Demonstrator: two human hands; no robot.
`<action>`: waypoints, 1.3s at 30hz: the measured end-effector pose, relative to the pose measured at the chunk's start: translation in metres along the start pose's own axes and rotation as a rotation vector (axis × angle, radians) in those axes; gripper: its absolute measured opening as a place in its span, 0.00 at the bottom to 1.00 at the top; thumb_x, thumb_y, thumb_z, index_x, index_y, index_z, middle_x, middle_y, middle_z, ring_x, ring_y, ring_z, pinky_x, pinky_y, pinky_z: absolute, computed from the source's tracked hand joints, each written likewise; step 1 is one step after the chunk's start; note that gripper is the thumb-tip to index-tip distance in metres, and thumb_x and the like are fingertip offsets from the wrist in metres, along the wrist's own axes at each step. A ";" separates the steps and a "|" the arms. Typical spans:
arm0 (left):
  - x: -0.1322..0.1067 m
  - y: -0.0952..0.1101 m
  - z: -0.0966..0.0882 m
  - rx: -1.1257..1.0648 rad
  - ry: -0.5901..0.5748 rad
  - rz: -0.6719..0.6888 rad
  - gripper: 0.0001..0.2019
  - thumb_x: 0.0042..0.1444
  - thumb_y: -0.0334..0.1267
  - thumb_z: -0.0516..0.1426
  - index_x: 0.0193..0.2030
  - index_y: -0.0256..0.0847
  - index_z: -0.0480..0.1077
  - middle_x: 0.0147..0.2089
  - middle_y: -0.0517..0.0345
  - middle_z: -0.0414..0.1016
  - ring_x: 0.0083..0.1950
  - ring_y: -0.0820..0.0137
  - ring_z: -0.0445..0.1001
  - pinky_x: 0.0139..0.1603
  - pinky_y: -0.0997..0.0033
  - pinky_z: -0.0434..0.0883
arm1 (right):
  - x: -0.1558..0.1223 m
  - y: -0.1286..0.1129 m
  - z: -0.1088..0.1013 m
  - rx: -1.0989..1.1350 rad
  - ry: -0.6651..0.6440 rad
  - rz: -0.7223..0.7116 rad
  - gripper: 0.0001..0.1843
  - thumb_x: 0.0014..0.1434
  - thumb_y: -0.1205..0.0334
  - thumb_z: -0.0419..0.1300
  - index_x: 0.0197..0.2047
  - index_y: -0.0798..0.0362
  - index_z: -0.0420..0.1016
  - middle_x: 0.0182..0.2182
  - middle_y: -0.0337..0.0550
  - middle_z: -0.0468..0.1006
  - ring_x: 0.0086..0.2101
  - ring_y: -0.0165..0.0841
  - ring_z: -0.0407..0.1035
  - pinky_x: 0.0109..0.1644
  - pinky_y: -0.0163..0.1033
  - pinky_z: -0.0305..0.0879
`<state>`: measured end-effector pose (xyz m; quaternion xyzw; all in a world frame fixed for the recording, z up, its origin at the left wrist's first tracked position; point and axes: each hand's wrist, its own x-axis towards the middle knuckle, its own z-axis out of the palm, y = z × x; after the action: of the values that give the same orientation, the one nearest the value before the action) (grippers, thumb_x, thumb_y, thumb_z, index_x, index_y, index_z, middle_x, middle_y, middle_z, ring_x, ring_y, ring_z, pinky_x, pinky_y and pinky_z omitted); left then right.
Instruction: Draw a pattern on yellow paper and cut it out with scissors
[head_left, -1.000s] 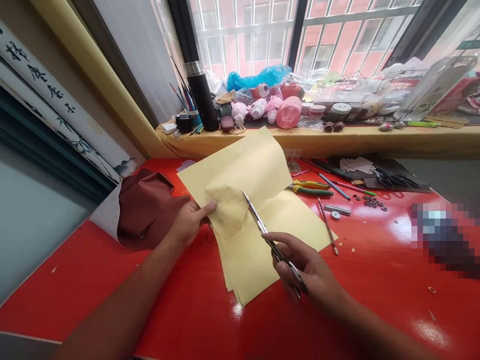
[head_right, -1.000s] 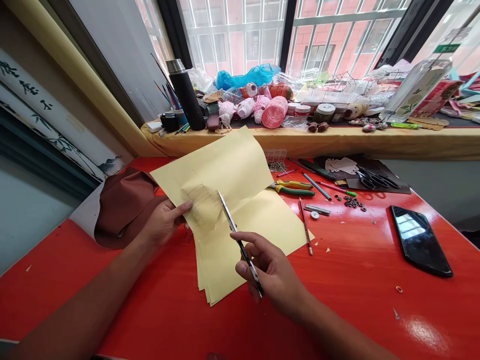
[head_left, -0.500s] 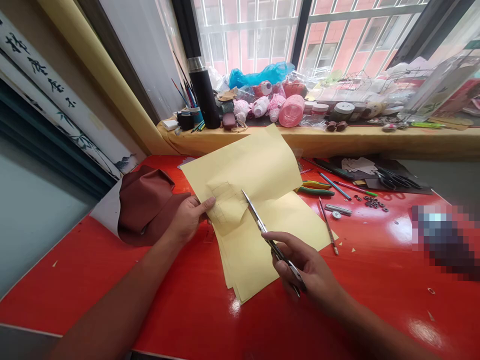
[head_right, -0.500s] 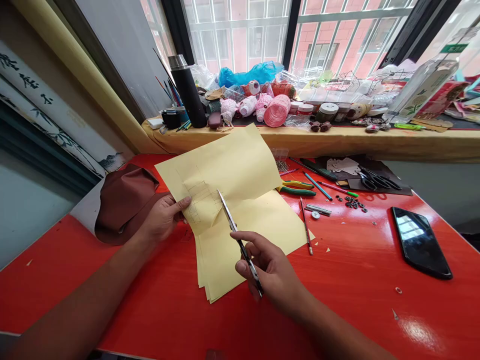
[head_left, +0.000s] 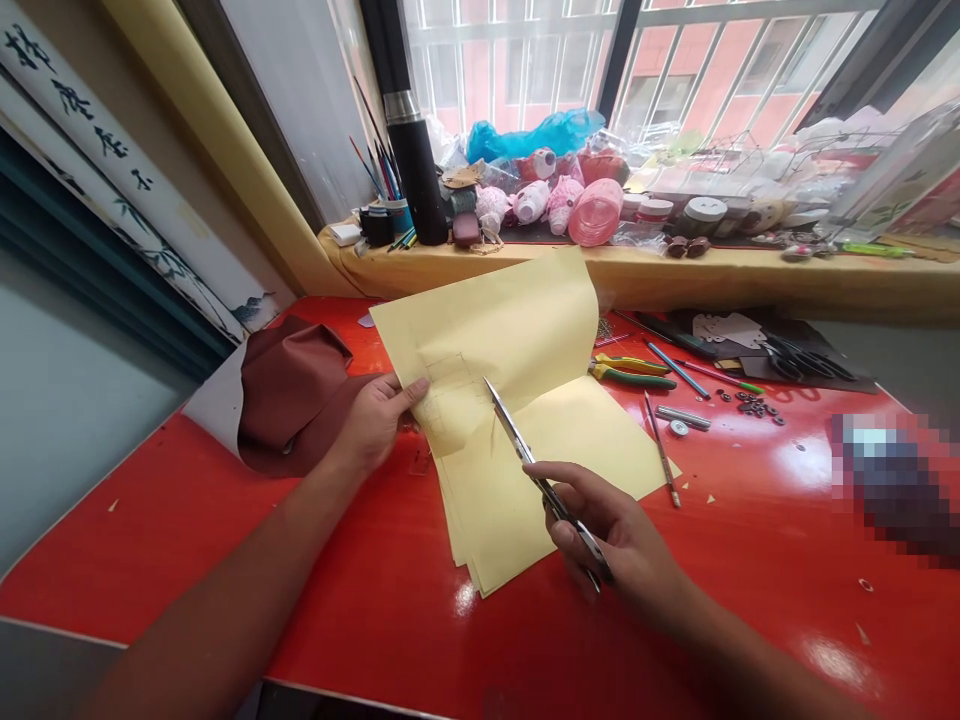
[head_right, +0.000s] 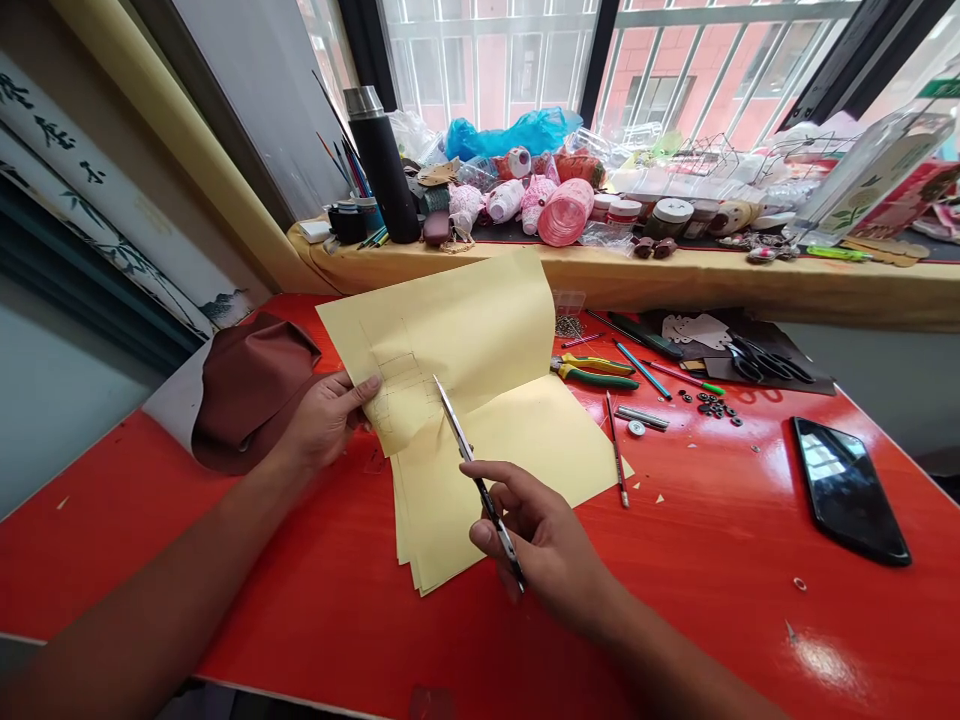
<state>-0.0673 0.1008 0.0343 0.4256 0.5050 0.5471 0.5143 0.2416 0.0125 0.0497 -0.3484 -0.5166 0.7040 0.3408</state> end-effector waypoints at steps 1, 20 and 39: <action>0.000 0.000 0.000 0.001 -0.003 0.002 0.23 0.47 0.56 0.76 0.35 0.38 0.80 0.28 0.57 0.78 0.23 0.75 0.69 0.21 0.74 0.67 | 0.000 0.000 0.000 -0.003 0.001 0.000 0.30 0.66 0.40 0.70 0.63 0.46 0.76 0.28 0.29 0.65 0.16 0.20 0.62 0.22 0.30 0.59; -0.002 0.001 0.000 0.013 -0.053 -0.007 0.21 0.48 0.53 0.76 0.37 0.39 0.82 0.33 0.52 0.84 0.26 0.71 0.74 0.22 0.73 0.68 | 0.000 -0.001 0.000 -0.010 0.045 -0.017 0.26 0.67 0.46 0.70 0.63 0.46 0.76 0.29 0.30 0.67 0.16 0.22 0.63 0.22 0.32 0.60; 0.000 -0.001 -0.006 0.001 -0.038 -0.015 0.20 0.49 0.53 0.76 0.41 0.42 0.84 0.36 0.50 0.85 0.32 0.61 0.80 0.26 0.67 0.71 | 0.000 -0.003 0.001 -0.024 0.044 0.018 0.28 0.65 0.44 0.70 0.63 0.47 0.76 0.29 0.30 0.67 0.16 0.23 0.62 0.22 0.34 0.59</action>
<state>-0.0730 0.1002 0.0324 0.4324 0.4984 0.5348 0.5278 0.2408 0.0127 0.0525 -0.3726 -0.5144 0.6928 0.3415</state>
